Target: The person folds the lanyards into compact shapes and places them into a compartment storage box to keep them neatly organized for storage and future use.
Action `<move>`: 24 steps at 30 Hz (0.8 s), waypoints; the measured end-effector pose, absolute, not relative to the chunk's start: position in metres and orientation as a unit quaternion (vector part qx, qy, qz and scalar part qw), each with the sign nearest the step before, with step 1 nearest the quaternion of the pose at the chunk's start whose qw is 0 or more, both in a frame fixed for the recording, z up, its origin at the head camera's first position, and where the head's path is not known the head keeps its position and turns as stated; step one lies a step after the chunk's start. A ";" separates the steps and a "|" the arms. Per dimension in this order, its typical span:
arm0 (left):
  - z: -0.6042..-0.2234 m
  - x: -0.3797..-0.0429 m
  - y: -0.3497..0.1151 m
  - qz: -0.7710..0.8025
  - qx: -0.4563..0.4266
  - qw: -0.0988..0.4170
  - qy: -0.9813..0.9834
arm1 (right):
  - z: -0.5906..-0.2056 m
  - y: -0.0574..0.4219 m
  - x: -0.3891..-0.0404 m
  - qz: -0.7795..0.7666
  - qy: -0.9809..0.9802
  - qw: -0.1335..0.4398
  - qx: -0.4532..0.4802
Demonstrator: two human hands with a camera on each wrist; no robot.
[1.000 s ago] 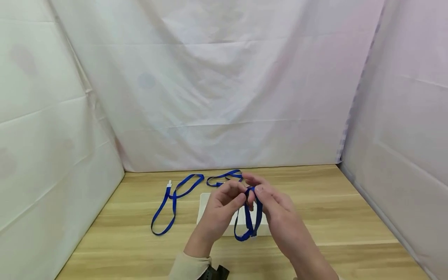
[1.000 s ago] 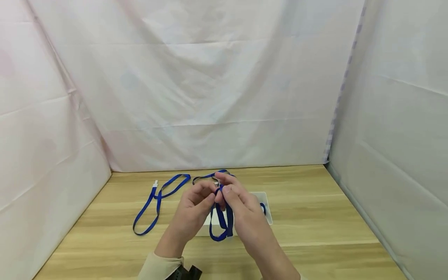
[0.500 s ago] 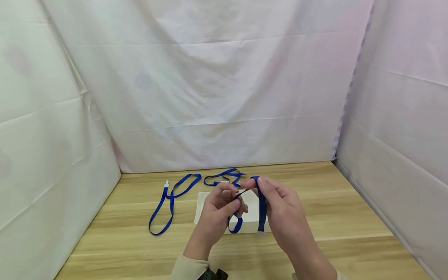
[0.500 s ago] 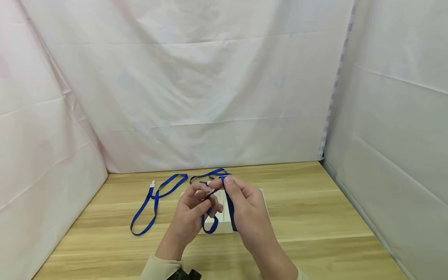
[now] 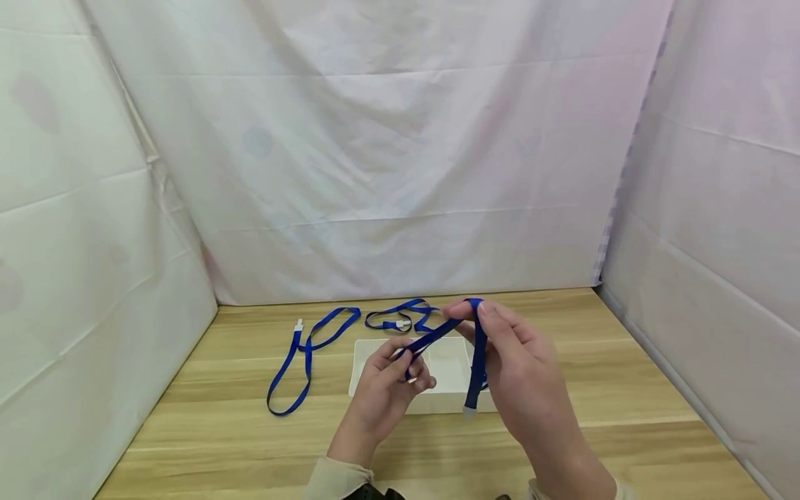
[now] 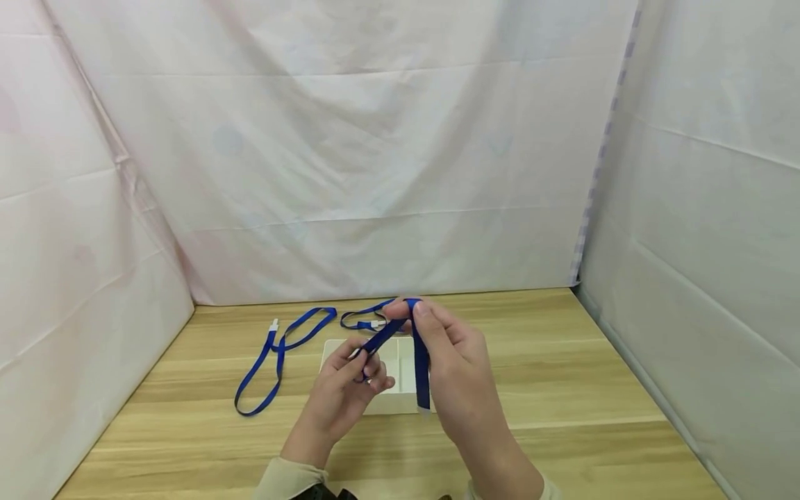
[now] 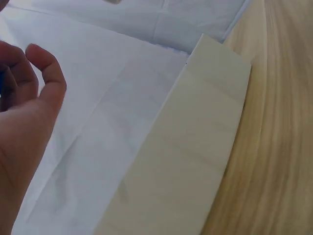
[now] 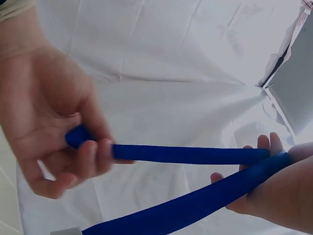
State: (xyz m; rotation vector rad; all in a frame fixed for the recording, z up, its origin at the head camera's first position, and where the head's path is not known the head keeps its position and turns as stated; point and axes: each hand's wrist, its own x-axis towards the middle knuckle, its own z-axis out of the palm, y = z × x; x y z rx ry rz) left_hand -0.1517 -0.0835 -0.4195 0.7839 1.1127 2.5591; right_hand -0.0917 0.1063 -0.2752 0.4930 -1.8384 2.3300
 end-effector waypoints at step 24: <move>-0.437 -0.140 -0.059 0.812 0.188 0.155 0.531 | -0.257 0.112 -0.099 0.776 -0.604 0.092 0.156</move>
